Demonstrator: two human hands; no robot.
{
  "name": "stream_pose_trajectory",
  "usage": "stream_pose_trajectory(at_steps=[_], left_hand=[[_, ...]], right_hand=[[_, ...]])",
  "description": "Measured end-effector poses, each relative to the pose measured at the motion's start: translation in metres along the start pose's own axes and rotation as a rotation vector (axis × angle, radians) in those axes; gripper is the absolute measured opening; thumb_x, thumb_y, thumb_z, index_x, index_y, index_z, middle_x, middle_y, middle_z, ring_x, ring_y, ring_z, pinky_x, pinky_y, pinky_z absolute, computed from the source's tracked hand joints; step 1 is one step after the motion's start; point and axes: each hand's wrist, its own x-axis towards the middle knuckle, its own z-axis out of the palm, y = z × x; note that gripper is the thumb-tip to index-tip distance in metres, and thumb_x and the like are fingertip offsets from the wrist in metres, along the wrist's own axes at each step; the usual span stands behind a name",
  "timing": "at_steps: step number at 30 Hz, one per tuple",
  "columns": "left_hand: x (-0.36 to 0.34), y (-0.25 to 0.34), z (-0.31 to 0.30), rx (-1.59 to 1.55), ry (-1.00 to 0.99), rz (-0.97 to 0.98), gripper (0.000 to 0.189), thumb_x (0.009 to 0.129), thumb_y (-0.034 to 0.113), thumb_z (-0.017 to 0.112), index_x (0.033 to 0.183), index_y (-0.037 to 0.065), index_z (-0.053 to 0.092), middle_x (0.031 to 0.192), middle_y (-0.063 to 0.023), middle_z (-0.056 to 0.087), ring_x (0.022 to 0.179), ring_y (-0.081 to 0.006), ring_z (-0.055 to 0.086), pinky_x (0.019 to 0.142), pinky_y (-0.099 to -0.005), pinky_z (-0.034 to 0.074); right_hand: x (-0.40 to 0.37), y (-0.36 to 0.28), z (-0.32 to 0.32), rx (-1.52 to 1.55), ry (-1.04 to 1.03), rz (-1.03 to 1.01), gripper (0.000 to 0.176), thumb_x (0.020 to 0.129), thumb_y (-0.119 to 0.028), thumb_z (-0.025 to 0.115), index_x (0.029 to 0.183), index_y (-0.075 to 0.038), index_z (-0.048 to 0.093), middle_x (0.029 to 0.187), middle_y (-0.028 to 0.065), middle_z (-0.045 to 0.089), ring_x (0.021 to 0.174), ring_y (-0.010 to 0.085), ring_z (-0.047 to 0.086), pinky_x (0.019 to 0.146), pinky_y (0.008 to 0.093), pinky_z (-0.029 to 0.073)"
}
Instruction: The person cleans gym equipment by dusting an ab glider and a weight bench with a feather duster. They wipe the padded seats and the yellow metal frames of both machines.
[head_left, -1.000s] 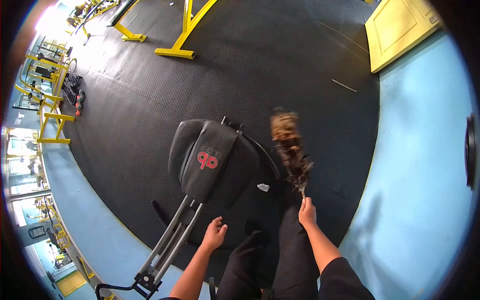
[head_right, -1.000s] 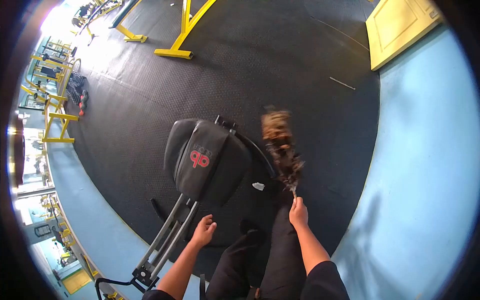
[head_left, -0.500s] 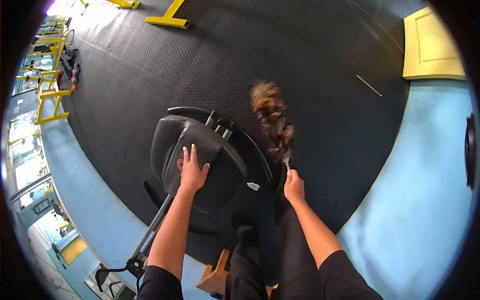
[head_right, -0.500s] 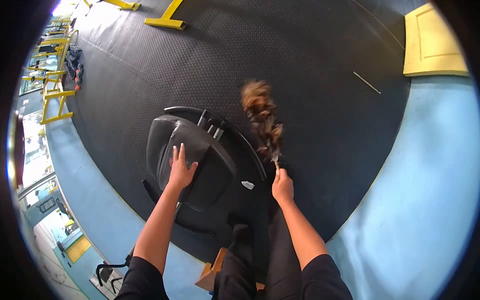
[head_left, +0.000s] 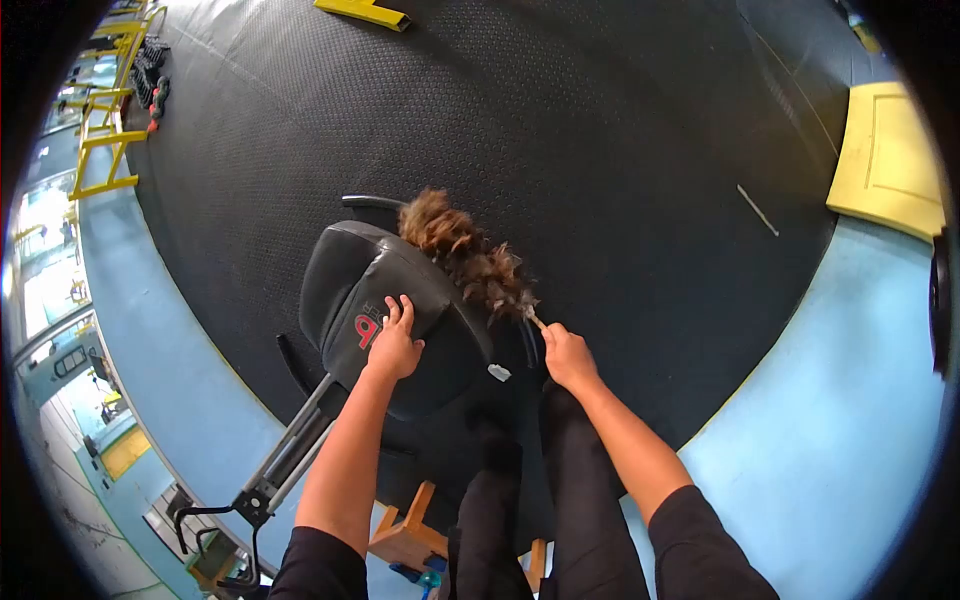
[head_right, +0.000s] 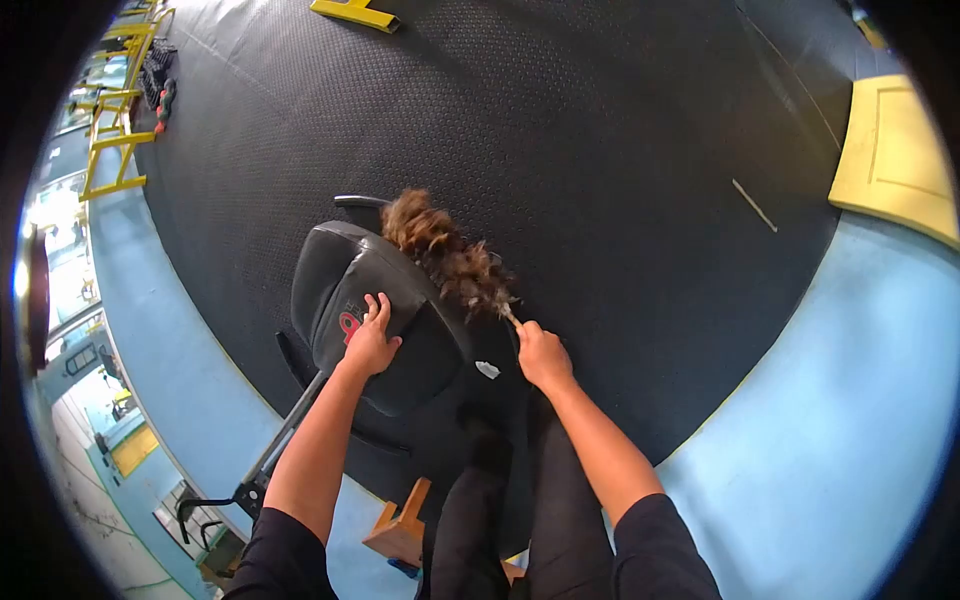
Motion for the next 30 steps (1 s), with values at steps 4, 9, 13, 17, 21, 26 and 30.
stream_pose_trajectory(at_steps=[4,9,13,17,21,26,30], left_hand=[[0.006,-0.005,0.007,-0.011,0.025,-0.001,0.091,0.088,0.015,0.067,0.158,0.009,0.008,0.163,-0.027,0.007,0.14,-0.0495,0.035,0.107,-0.0484,0.045],[0.006,-0.012,-0.007,-0.078,-0.061,0.027,0.093,0.087,0.016,0.068,0.158,0.01,0.008,0.163,-0.0268,0.007,0.14,-0.0503,0.034,0.109,-0.0499,0.043],[0.008,-0.024,-0.003,-0.143,-0.061,0.065,0.094,0.087,0.02,0.069,0.158,0.012,0.009,0.163,-0.0267,0.007,0.14,-0.0517,0.034,0.11,-0.052,0.041],[0.009,-0.025,-0.009,-0.163,-0.075,0.052,0.091,0.087,0.022,0.069,0.158,0.013,0.012,0.163,-0.0255,0.009,0.141,-0.0494,0.034,0.11,-0.0508,0.042],[0.014,-0.034,-0.013,-0.347,-0.012,0.008,0.09,0.087,0.025,0.07,0.157,0.014,0.015,0.163,-0.0247,0.012,0.14,-0.0475,0.037,0.11,-0.0506,0.041],[0.016,-0.01,-0.051,-0.536,0.334,-0.365,0.107,0.081,0.037,0.078,0.159,0.016,0.009,0.163,-0.0257,0.002,0.15,-0.0424,0.015,0.115,-0.0609,0.027],[0.052,-0.023,-0.091,-0.706,0.011,-0.571,0.132,0.074,0.051,0.083,0.158,0.02,-0.014,0.161,-0.0271,-0.02,0.151,-0.0457,-0.003,0.114,-0.0661,0.022]], right_hand=[[0.008,-0.048,0.009,0.091,0.13,-0.045,0.028,0.103,-0.029,0.045,0.096,-0.004,0.056,0.084,0.0284,0.066,0.082,0.0511,0.063,0.072,0.0601,0.048],[-0.035,-0.024,-0.01,-0.221,-0.166,0.054,0.031,0.104,-0.032,0.04,0.101,-0.006,0.056,0.096,0.0272,0.067,0.094,0.0482,0.063,0.08,0.0588,0.049],[-0.094,0.009,-0.059,-0.406,-0.184,0.142,0.031,0.104,-0.032,0.04,0.102,-0.007,0.057,0.096,0.0263,0.067,0.093,0.0486,0.063,0.08,0.0584,0.049],[-0.125,0.0,-0.122,-0.43,-0.106,0.284,0.032,0.101,-0.035,0.045,0.101,-0.006,0.058,0.092,0.0264,0.067,0.089,0.0499,0.062,0.077,0.0591,0.048],[-0.09,-0.037,-0.168,-0.398,-0.054,0.222,0.031,0.1,-0.034,0.048,0.099,-0.005,0.059,0.091,0.0265,0.067,0.088,0.0493,0.063,0.076,0.0585,0.048],[0.035,-0.12,-0.178,-0.669,-0.066,-0.135,0.023,0.101,-0.029,0.047,0.115,-0.013,0.057,0.101,0.0192,0.067,0.091,0.0419,0.065,0.077,0.0523,0.052],[0.165,-0.205,-0.154,-0.888,-0.181,-0.29,0.021,0.099,-0.03,0.05,0.115,-0.018,0.058,0.094,0.0146,0.064,0.085,0.0386,0.067,0.073,0.0509,0.054]])
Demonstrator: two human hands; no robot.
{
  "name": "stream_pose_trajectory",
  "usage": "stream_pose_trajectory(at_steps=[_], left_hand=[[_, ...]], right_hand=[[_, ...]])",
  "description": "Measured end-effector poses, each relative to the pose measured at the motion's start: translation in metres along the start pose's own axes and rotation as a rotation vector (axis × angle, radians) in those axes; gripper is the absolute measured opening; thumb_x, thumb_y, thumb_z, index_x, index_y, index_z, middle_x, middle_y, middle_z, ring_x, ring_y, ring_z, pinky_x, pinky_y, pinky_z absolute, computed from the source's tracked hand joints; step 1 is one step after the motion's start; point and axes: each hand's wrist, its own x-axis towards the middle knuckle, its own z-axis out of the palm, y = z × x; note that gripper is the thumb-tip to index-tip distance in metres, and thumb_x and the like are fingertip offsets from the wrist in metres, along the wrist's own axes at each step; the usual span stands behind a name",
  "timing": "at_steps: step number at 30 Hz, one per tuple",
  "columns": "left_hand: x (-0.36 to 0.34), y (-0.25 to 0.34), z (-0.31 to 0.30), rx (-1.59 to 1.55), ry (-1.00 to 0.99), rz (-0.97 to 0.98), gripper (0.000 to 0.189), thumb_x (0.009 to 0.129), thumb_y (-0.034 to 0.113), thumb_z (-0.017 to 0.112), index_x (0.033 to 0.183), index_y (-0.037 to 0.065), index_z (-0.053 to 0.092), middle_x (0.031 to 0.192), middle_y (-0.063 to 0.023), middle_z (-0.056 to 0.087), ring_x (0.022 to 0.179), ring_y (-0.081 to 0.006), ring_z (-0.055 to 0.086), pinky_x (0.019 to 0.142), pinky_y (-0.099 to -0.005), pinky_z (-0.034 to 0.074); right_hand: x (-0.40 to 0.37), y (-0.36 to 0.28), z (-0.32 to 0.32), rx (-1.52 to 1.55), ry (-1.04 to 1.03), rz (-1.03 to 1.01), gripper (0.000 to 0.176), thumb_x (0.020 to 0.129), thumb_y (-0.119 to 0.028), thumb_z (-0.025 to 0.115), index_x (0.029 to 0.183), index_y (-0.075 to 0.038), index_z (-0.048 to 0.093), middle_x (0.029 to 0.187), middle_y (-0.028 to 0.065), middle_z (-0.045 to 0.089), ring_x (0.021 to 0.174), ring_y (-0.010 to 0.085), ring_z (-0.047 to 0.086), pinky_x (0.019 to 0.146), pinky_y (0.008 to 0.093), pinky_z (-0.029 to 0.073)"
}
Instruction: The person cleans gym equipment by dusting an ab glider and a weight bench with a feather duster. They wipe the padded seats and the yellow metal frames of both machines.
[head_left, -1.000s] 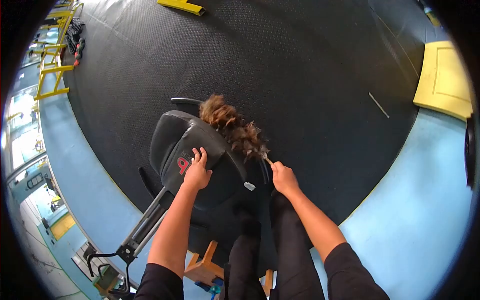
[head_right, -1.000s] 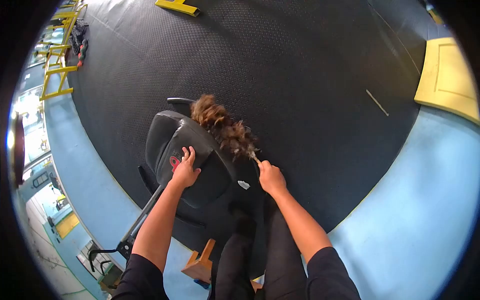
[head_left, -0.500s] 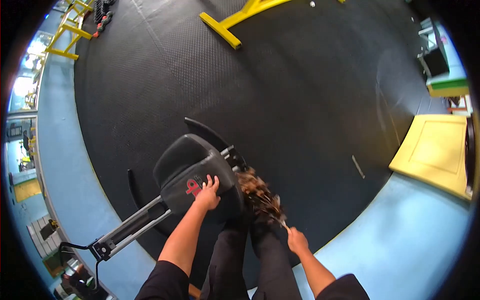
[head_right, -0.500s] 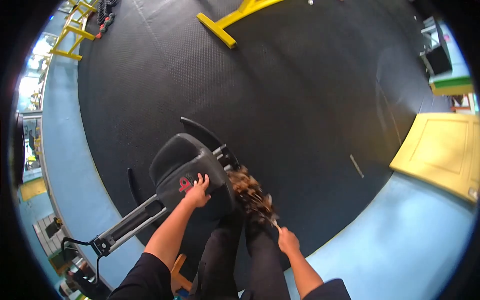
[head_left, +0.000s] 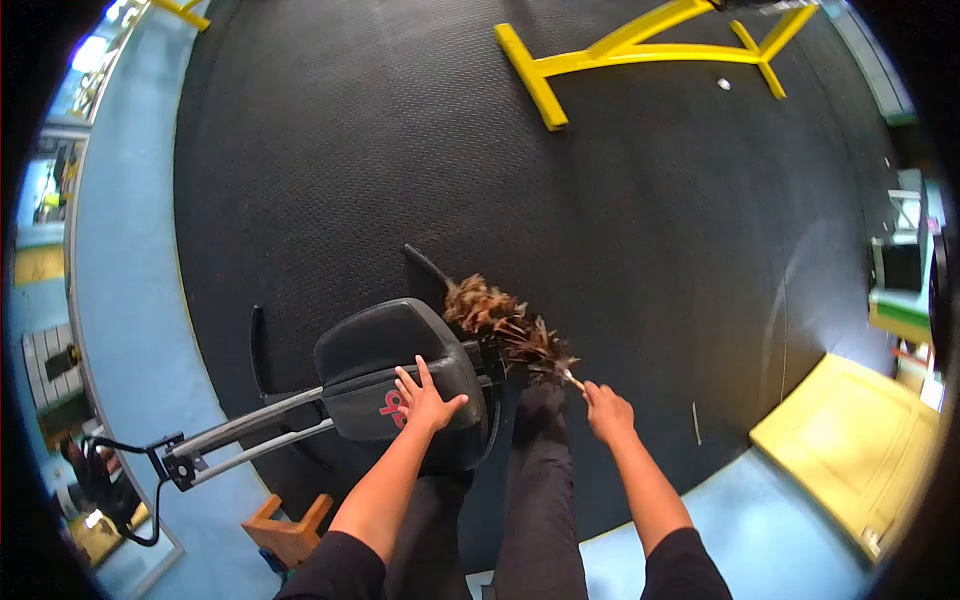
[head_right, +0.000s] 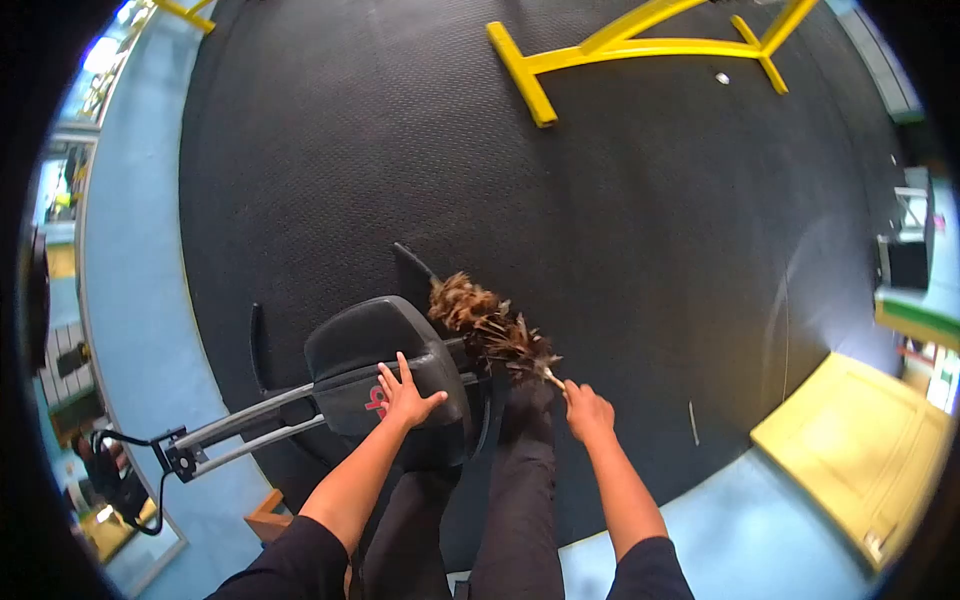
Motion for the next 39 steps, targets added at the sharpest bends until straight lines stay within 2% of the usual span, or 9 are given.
stream_pose_trajectory(at_steps=[3,6,13,16,19,25,27,32,39], left_hand=[[0.019,0.01,0.004,-0.028,-0.173,-0.074,0.143,0.072,0.06,0.081,0.153,0.013,-0.028,0.152,-0.036,-0.033,0.145,-0.0552,-0.018,0.116,-0.0666,0.012],[0.043,0.01,0.027,0.172,-0.193,-0.088,0.153,0.072,0.06,0.082,0.141,-0.006,-0.037,0.139,-0.0469,-0.039,0.133,-0.0651,-0.03,0.115,-0.0673,0.001],[0.045,0.017,0.014,0.092,-0.325,-0.185,0.151,0.073,0.06,0.08,0.141,-0.002,-0.04,0.139,-0.0468,-0.04,0.134,-0.064,-0.03,0.117,-0.0644,0.001],[0.046,0.012,0.02,0.121,-0.343,-0.167,0.15,0.074,0.061,0.079,0.14,-0.006,-0.039,0.136,-0.0498,-0.04,0.132,-0.0653,-0.031,0.115,-0.0661,-0.005],[0.048,0.01,0.019,0.146,-0.375,-0.159,0.149,0.075,0.063,0.076,0.14,-0.01,-0.036,0.133,-0.0521,-0.04,0.13,-0.066,-0.033,0.113,-0.0669,-0.01],[0.048,0.008,0.02,0.151,-0.393,-0.161,0.148,0.075,0.061,0.077,0.141,-0.011,-0.034,0.133,-0.0528,-0.038,0.131,-0.0659,-0.033,0.113,-0.0666,-0.011],[0.048,0.005,0.024,0.143,-0.376,-0.153,0.147,0.076,0.061,0.077,0.142,-0.011,-0.033,0.134,-0.0525,-0.038,0.13,-0.0661,-0.034,0.113,-0.0668,-0.011],[0.047,0.005,0.027,0.159,-0.343,-0.108,0.144,0.078,0.06,0.075,0.141,-0.015,-0.03,0.137,-0.0506,-0.038,0.129,-0.0667,-0.034,0.113,-0.0673,-0.01],[0.048,0.012,0.024,0.279,-0.373,-0.115,0.146,0.077,0.064,0.073,0.138,-0.018,-0.031,0.139,-0.0471,-0.039,0.13,-0.0651,-0.034,0.114,-0.0667,-0.009]], right_hand=[[0.108,0.005,0.003,-0.161,0.013,-0.259,0.017,0.094,-0.026,0.056,0.107,-0.019,0.062,0.09,0.0128,0.065,0.081,0.0348,0.069,0.068,0.0499,0.055],[0.209,-0.013,-0.011,-0.387,0.02,-0.417,0.013,0.091,-0.024,0.056,0.099,-0.019,0.065,0.086,0.0103,0.065,0.08,0.0305,0.07,0.066,0.0475,0.055],[0.331,-0.105,-0.048,-0.161,0.174,-0.523,0.015,0.091,-0.022,0.056,0.092,-0.018,0.07,0.089,0.0076,0.069,0.076,0.0284,0.072,0.061,0.0463,0.056],[0.361,-0.127,-0.078,-0.65,-0.287,-0.519,0.023,0.094,-0.02,0.053,0.104,-0.021,0.073,0.1,0.0083,0.071,0.091,0.0299,0.072,0.07,0.0437,0.058],[0.363,-0.13,-0.091,-0.364,-0.08,-0.527,0.022,0.093,-0.02,0.054,0.106,-0.02,0.072,0.102,0.0085,0.072,0.097,0.0295,0.071,0.075,0.0427,0.058],[0.371,-0.128,-0.083,-0.375,-0.254,-0.531,0.022,0.094,-0.017,0.054,0.109,-0.019,0.07,0.103,0.0084,0.072,0.099,0.0289,0.071,0.079,0.0433,0.058],[0.367,-0.118,-0.083,-0.64,-0.426,-0.552,0.022,0.093,-0.017,0.055,0.109,-0.018,0.071,0.104,0.0084,0.072,0.098,0.0295,0.071,0.079,0.0445,0.058],[0.344,-0.098,-0.082,-0.212,-0.144,-0.433,0.022,0.093,-0.018,0.055,0.111,-0.017,0.068,0.107,0.0116,0.07,0.101,0.032,0.069,0.081,0.0453,0.056],[0.294,-0.001,-0.09,-0.29,-0.38,-0.331,0.021,0.095,-0.02,0.055,0.112,-0.015,0.067,0.102,0.0136,0.07,0.102,0.0338,0.067,0.083,0.0471,0.054]])
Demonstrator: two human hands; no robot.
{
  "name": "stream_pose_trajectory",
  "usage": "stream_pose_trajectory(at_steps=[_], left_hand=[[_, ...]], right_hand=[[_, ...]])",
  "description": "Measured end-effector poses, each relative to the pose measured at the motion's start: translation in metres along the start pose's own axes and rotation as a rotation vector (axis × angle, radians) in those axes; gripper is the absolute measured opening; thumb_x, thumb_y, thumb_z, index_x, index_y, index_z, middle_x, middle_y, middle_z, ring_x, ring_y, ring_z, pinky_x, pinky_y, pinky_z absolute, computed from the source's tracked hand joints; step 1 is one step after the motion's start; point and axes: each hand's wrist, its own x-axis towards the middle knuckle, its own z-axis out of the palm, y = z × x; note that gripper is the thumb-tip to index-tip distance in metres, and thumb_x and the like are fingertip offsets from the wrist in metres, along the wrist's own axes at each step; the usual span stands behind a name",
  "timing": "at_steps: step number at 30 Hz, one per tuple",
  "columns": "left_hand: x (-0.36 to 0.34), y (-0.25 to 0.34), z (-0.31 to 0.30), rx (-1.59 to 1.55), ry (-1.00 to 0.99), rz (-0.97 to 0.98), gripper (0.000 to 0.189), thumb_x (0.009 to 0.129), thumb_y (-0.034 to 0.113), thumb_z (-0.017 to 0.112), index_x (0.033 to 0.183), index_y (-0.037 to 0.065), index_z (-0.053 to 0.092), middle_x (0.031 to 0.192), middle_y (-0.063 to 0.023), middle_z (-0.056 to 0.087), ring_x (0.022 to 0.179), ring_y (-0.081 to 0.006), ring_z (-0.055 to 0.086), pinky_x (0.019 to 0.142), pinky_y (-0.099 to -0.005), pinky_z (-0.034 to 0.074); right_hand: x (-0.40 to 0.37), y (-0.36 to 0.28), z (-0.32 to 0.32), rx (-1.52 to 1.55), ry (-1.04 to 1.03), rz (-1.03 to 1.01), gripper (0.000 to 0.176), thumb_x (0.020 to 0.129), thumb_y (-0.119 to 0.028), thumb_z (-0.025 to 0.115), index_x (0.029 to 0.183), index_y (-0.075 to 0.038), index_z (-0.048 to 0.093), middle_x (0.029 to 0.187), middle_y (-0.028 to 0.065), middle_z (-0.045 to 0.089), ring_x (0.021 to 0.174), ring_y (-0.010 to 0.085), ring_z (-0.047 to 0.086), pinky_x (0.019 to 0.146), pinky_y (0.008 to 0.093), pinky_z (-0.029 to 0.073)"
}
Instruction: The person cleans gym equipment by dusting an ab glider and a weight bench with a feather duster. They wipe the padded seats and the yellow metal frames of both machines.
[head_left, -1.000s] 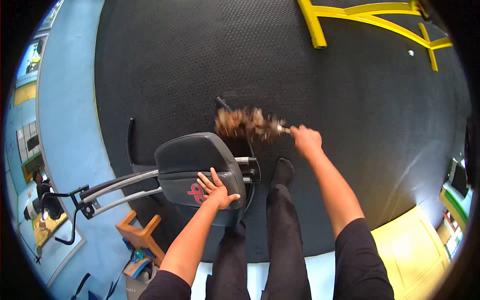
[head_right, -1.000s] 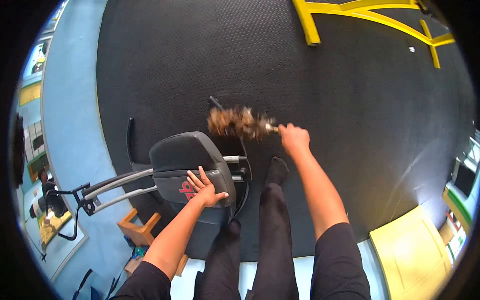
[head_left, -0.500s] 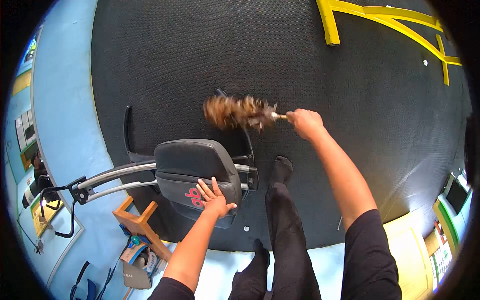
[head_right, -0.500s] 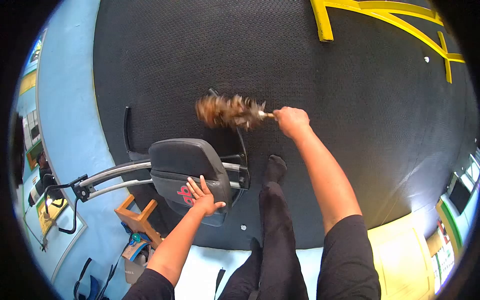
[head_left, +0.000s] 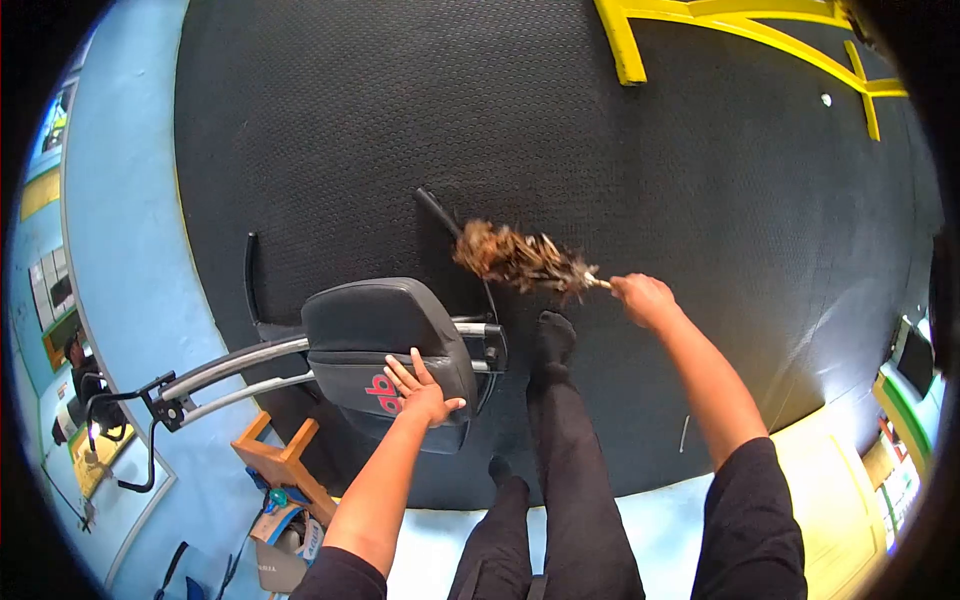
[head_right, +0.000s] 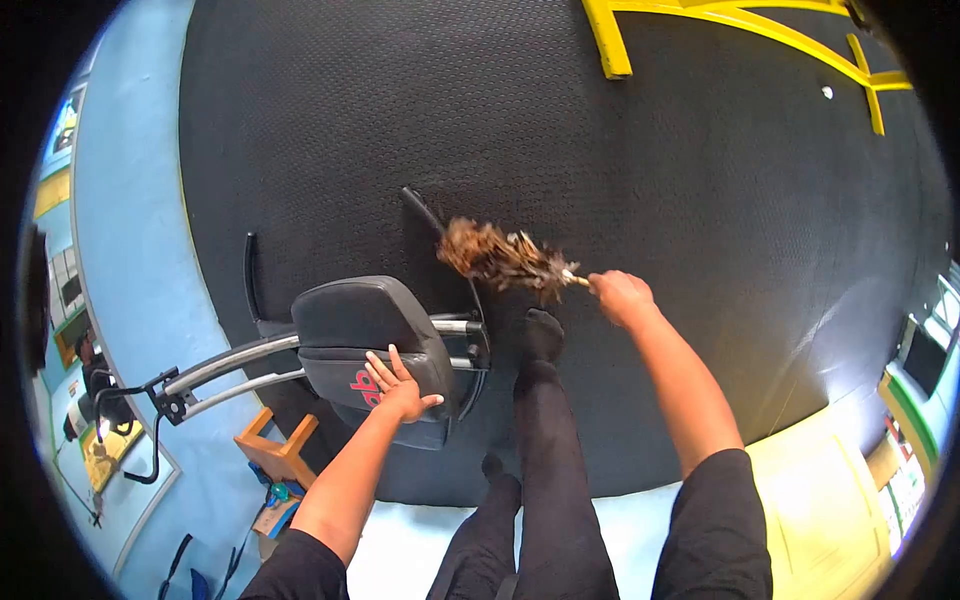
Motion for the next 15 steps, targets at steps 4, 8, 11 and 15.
stream_pose_trajectory(at_steps=[4,8,11,15], left_hand=[[0.006,-0.001,0.006,-0.012,0.026,-0.059,0.152,0.073,0.067,0.076,0.138,-0.013,-0.036,0.138,-0.0469,-0.04,0.132,-0.0652,-0.032,0.116,-0.0649,-0.005],[0.012,-0.005,0.014,-0.003,0.042,-0.063,0.154,0.071,0.067,0.077,0.138,-0.008,-0.039,0.139,-0.0466,-0.04,0.133,-0.0651,-0.031,0.117,-0.0638,-0.004],[-0.002,0.001,0.001,-0.068,0.003,-0.074,0.154,0.071,0.067,0.077,0.139,-0.007,-0.039,0.14,-0.0458,-0.039,0.133,-0.0651,-0.03,0.117,-0.0642,-0.003],[-0.003,0.0,0.004,-0.082,0.063,-0.068,0.155,0.069,0.068,0.078,0.141,0.0,-0.041,0.143,-0.0454,-0.035,0.137,-0.0636,-0.026,0.117,-0.0644,0.002]], right_hand=[[-0.034,0.017,0.024,0.006,0.021,0.037,0.022,0.096,-0.024,0.055,0.113,-0.014,0.066,0.102,0.0141,0.069,0.101,0.0346,0.067,0.081,0.0481,0.054],[-0.04,-0.012,0.077,0.272,0.167,0.108,0.023,0.097,-0.028,0.054,0.11,-0.014,0.067,0.103,0.0157,0.07,0.096,0.0384,0.068,0.08,0.0503,0.053],[-0.073,-0.036,0.117,0.36,0.045,0.208,0.021,0.095,-0.027,0.057,0.106,-0.013,0.069,0.102,0.0168,0.07,0.097,0.0384,0.068,0.081,0.05,0.054],[-0.157,-0.063,0.188,0.41,-0.046,0.325,0.018,0.092,-0.023,0.06,0.103,-0.013,0.07,0.104,0.0162,0.071,0.099,0.037,0.068,0.082,0.0479,0.054]])
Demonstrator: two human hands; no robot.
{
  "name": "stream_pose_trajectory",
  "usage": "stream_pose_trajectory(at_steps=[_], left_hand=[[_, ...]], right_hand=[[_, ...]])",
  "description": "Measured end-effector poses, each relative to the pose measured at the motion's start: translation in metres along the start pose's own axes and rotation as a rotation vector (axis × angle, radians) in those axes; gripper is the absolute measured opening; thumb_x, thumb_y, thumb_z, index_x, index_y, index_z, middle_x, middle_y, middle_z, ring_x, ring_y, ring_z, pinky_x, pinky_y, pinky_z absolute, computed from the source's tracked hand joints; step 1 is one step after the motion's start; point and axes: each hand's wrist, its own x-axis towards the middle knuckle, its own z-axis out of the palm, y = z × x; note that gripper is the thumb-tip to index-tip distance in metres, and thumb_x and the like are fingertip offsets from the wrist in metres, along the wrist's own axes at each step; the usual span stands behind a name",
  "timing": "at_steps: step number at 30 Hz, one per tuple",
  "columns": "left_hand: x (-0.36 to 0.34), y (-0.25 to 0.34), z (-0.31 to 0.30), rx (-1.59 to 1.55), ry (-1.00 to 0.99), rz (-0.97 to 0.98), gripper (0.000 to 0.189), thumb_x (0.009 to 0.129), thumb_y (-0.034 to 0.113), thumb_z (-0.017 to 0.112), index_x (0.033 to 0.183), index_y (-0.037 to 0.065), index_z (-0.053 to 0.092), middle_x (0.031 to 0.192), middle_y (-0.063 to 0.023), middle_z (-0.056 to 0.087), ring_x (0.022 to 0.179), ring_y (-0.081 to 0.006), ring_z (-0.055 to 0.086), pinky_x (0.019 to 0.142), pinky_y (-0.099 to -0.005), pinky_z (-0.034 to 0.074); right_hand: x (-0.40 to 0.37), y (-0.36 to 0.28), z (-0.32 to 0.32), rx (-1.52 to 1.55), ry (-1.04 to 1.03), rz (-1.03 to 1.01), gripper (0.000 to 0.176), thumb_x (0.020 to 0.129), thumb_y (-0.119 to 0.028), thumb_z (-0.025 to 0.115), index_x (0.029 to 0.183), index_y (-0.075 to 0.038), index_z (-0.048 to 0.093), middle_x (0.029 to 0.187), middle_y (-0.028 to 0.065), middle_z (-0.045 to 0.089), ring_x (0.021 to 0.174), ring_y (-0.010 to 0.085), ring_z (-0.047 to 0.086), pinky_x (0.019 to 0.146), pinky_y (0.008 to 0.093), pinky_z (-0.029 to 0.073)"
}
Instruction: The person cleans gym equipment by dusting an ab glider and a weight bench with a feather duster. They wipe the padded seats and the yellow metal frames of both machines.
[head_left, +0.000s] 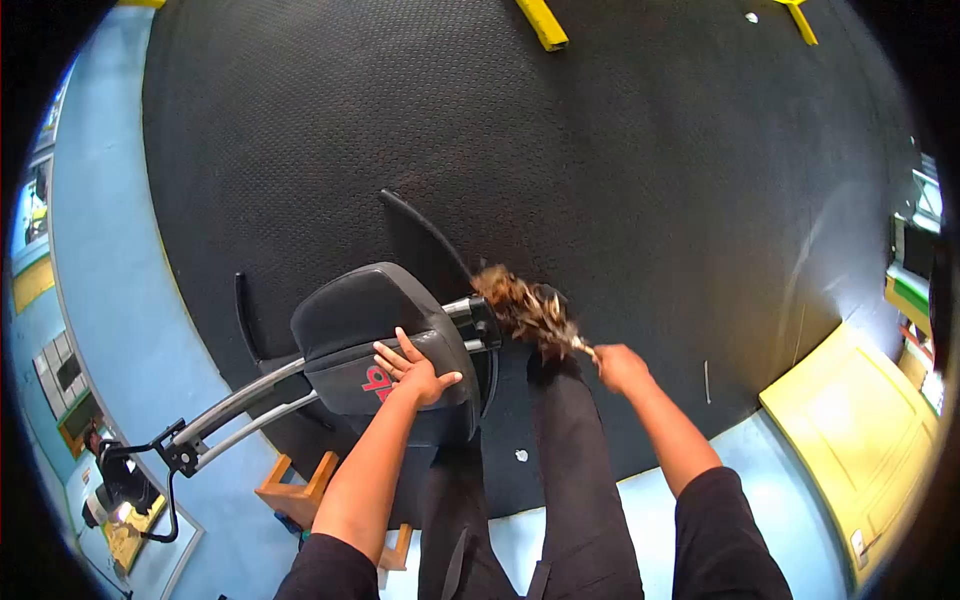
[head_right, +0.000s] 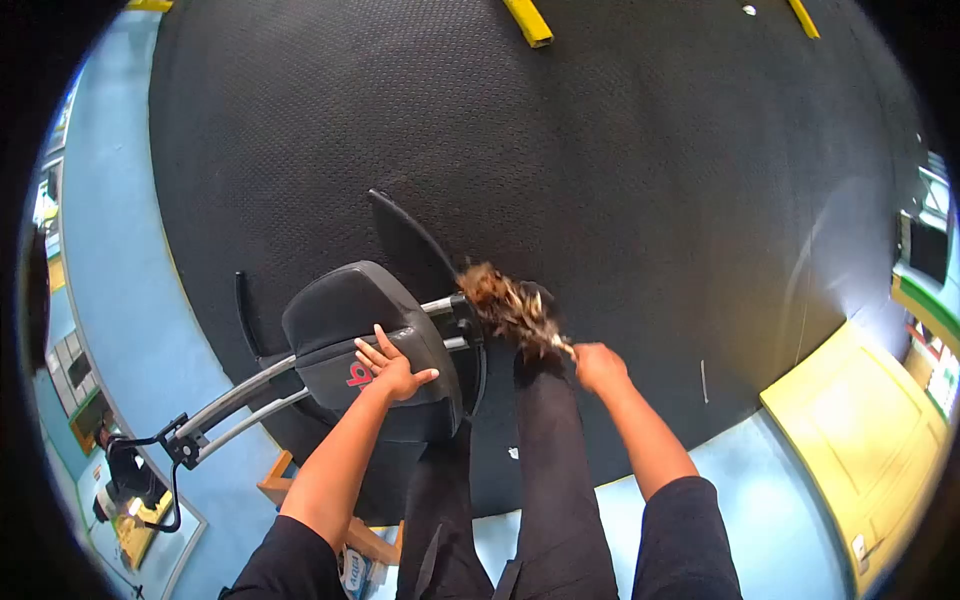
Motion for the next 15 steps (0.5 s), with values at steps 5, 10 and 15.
stream_pose_trajectory(at_steps=[5,10,15], left_hand=[[0.01,-0.007,0.012,0.035,0.091,0.016,0.154,0.069,0.067,0.08,0.141,0.007,-0.043,0.144,-0.0438,-0.036,0.139,-0.0618,-0.023,0.117,-0.0647,0.005],[-0.008,-0.037,0.018,-0.129,0.222,0.284,0.132,0.082,0.05,0.078,0.152,0.019,-0.03,0.151,-0.0384,-0.032,0.144,-0.0582,-0.016,0.118,-0.0606,0.013],[-0.011,-0.118,0.039,-0.144,0.488,0.782,0.102,0.087,0.025,0.076,0.161,0.017,0.005,0.161,-0.0329,-0.009,0.148,-0.0498,0.014,0.118,-0.0502,0.026]], right_hand=[[-0.081,0.014,0.056,-0.126,-0.05,0.085,0.018,0.094,-0.025,0.059,0.1,-0.014,0.07,0.101,0.0146,0.071,0.097,0.0352,0.068,0.08,0.0479,0.055],[-0.101,-0.01,0.149,0.038,0.251,0.071,0.023,0.098,-0.031,0.053,0.11,-0.015,0.066,0.099,0.0118,0.068,0.094,0.0349,0.068,0.076,0.0495,0.054],[-0.112,-0.028,0.227,-0.147,0.003,0.12,0.019,0.094,-0.022,0.055,0.1,-0.013,0.071,0.091,0.0128,0.069,0.088,0.0346,0.07,0.073,0.0474,0.056]])
